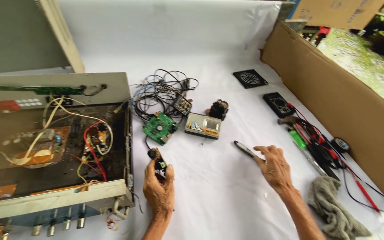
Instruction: The person uses a brush to clean a small green circuit board, then wipes it with a cloth. They continue brushing the board and flip it over to clean the other side. The person also briefly wipes the board again with the cloth.
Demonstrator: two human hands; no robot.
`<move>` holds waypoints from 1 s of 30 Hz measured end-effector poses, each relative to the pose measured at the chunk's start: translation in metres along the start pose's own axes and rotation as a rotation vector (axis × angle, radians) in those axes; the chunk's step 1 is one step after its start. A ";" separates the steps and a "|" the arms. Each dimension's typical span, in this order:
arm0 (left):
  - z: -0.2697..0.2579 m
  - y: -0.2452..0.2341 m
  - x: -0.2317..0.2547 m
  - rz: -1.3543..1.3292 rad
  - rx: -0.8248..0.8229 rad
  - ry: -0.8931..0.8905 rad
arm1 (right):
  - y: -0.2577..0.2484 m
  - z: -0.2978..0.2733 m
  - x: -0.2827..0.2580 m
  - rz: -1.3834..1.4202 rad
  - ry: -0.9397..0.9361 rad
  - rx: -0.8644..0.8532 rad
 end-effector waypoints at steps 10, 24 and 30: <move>-0.004 0.004 -0.002 -0.027 0.013 0.013 | -0.088 -0.127 0.167 -0.278 0.509 -0.128; -0.002 0.010 -0.013 -0.033 -0.036 -0.141 | -0.056 -0.015 -0.097 0.523 0.028 -0.147; 0.000 0.001 0.002 -0.097 -0.038 -0.132 | 0.055 0.017 -0.200 0.189 -0.639 -0.185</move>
Point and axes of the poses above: each hand's wrist, its own z-axis towards the middle knuckle, its own y-axis out of the palm, x = y × z, the point moved 6 cm from there along z, towards the middle knuckle, and after that the axes turned 2 degrees about x, right-handed, at the moved point
